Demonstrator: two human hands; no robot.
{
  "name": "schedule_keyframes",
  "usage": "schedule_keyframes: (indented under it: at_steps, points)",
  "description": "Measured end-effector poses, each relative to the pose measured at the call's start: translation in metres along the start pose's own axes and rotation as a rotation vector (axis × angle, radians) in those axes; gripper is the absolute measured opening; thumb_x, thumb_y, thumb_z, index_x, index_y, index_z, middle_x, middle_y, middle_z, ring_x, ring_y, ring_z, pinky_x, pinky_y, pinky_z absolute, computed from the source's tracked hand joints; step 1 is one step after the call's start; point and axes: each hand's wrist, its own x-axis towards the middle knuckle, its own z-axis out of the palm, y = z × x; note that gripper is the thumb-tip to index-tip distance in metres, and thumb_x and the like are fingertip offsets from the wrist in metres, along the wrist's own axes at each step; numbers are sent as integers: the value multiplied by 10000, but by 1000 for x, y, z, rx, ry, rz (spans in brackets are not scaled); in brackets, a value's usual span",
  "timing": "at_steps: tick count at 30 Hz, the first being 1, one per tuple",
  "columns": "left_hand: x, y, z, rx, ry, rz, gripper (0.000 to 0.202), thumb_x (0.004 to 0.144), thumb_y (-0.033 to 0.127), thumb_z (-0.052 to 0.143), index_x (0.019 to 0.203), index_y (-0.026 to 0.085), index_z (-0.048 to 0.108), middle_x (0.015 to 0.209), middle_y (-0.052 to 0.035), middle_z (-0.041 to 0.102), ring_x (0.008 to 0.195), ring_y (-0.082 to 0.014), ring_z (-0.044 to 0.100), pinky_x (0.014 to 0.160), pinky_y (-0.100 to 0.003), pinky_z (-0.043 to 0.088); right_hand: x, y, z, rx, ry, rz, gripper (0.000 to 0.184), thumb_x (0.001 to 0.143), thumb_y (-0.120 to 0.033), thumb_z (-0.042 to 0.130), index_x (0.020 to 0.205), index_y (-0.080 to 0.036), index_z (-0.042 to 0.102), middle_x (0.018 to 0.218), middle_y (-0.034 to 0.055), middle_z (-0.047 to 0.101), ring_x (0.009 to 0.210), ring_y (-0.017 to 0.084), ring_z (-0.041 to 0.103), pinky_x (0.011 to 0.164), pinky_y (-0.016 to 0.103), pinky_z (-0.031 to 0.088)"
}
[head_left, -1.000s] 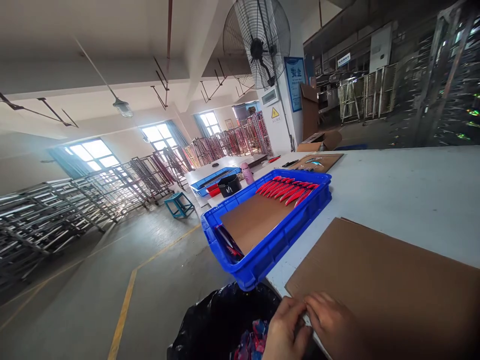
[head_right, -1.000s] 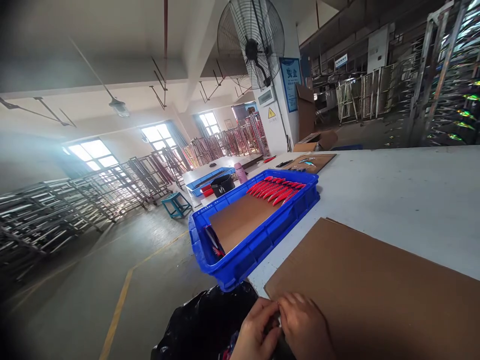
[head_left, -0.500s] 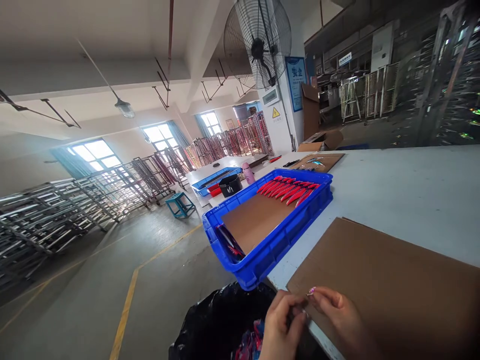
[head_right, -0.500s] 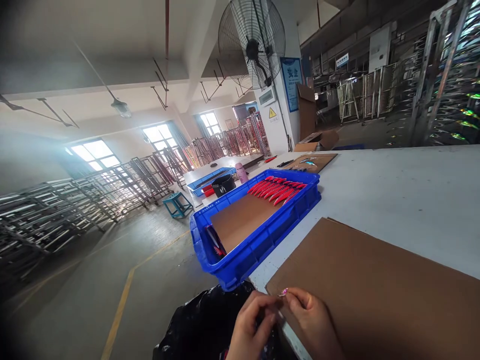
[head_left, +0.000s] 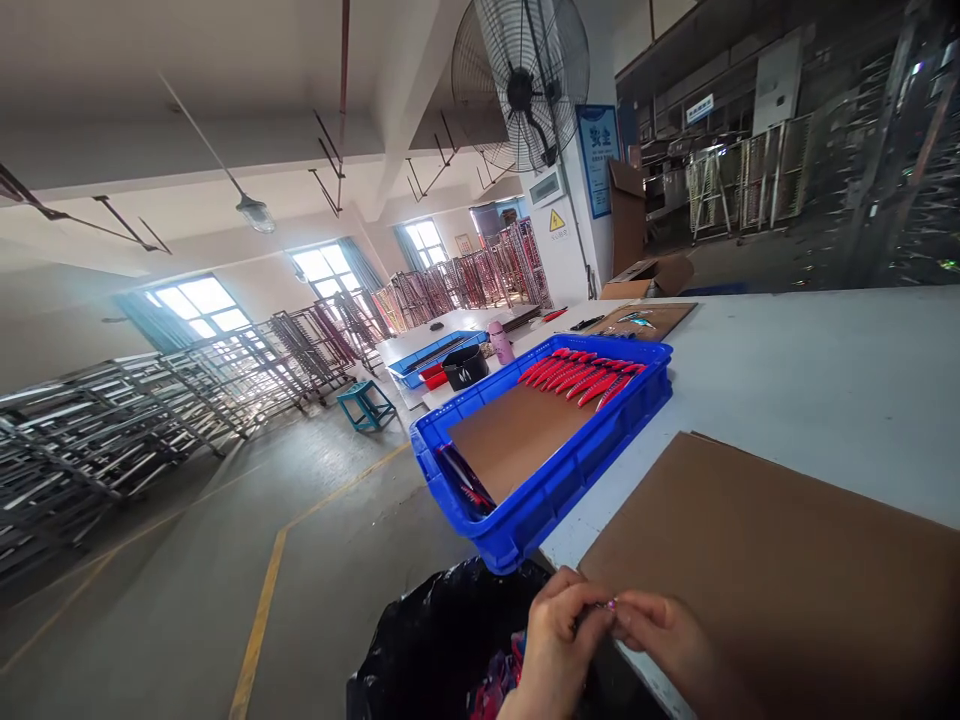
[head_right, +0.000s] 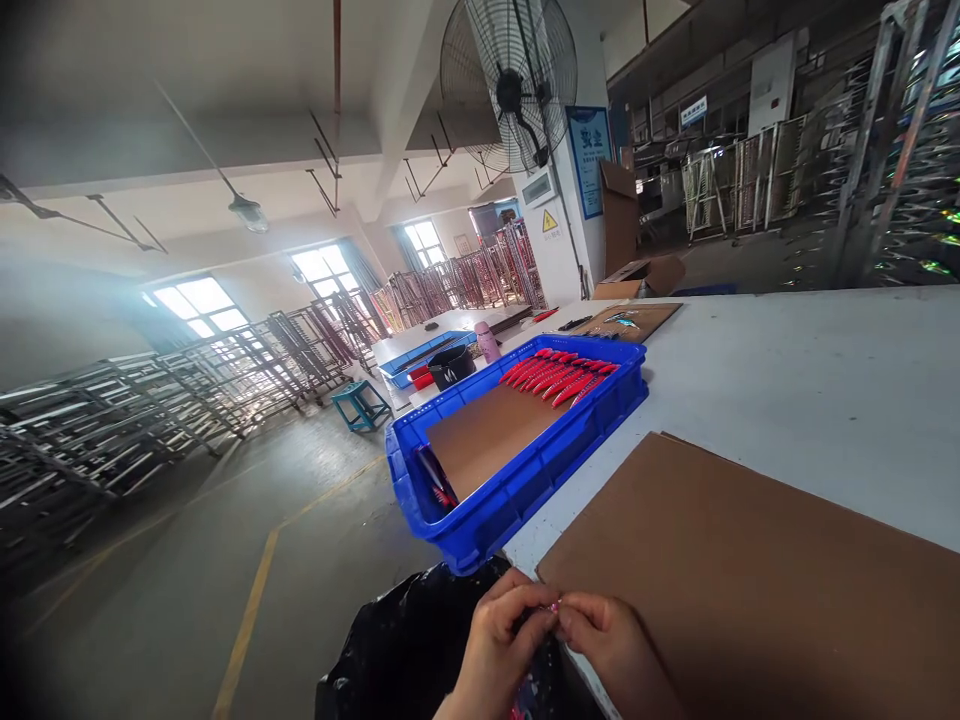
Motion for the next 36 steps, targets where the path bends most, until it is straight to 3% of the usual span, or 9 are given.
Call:
schedule_keyframes:
  at_steps: [5, 10, 13, 16, 19, 22, 26, 31, 36]
  points:
    - [0, 1, -5, 119, -47, 28, 120, 848, 229, 654, 781, 225, 754, 818, -65, 672, 773, -195, 623, 701, -270, 450, -3, -12, 3, -97, -47, -5, 307, 846, -415, 573, 660, -171, 590, 624, -22, 369, 613, 161, 339, 581, 269, 322]
    - [-6, -5, -13, 118, -66, 25, 180, 869, 218, 603, 741, 226, 728, 812, -59, 660, 777, -191, 601, 716, -277, 430, -7, -34, 11, -145, -19, 60, 334, 781, -485, 628, 740, -161, 701, 642, 9, 552, 673, 208, 542, 624, 273, 454]
    - [-11, -35, -24, 93, 9, -148, 148, 773, 125, 638, 705, 225, 722, 793, -40, 657, 789, -199, 589, 746, -290, 414, -9, -32, 10, -147, 60, 134, 434, 766, -553, 605, 912, -168, 743, 817, 65, 686, 840, 290, 645, 743, 346, 536]
    - [-23, -88, -40, 91, 96, -348, 103, 737, 145, 668, 664, 208, 703, 744, -23, 648, 773, -199, 575, 743, -298, 404, -9, -20, 6, -149, 136, 178, 498, 746, -575, 612, 1010, -171, 737, 969, 104, 708, 962, 330, 649, 838, 406, 547]
    - [-41, -140, -57, 18, 147, -576, 125, 777, 251, 694, 686, 169, 667, 648, 15, 608, 641, -151, 543, 647, -279, 414, -9, -13, 1, -157, 164, 210, 518, 715, -583, 646, 1028, -180, 738, 1017, 119, 704, 1012, 351, 637, 873, 434, 547]
    - [-57, -175, -70, -84, 157, -776, 201, 855, 320, 660, 772, 139, 638, 575, 67, 531, 480, -85, 447, 524, -236, 385, -9, -15, -2, -179, 145, 220, 527, 700, -580, 673, 1041, -184, 744, 1048, 116, 699, 1050, 355, 623, 882, 423, 553]
    - [-67, -201, -80, -178, 161, -911, 193, 900, 310, 626, 825, 133, 620, 585, 77, 528, 428, -54, 411, 439, -195, 355, -9, -20, -2, -224, 128, 221, 526, 707, -584, 676, 1047, -189, 751, 1073, 105, 694, 1029, 336, 634, 882, 391, 559]
    - [-71, -224, -86, -173, 258, -940, 200, 923, 304, 596, 814, 137, 580, 601, 80, 503, 433, -47, 404, 420, -180, 360, -9, -22, 0, -222, 174, 230, 550, 666, -608, 677, 1020, -195, 764, 1084, 109, 690, 1047, 342, 626, 867, 378, 568]
    - [-75, -238, -89, -163, 275, -944, 291, 932, 397, 569, 808, 135, 593, 642, 55, 544, 475, -62, 466, 456, -201, 425, -10, -30, 4, -232, 194, 229, 516, 637, -593, 690, 962, -202, 774, 995, 117, 710, 973, 353, 653, 834, 397, 582]
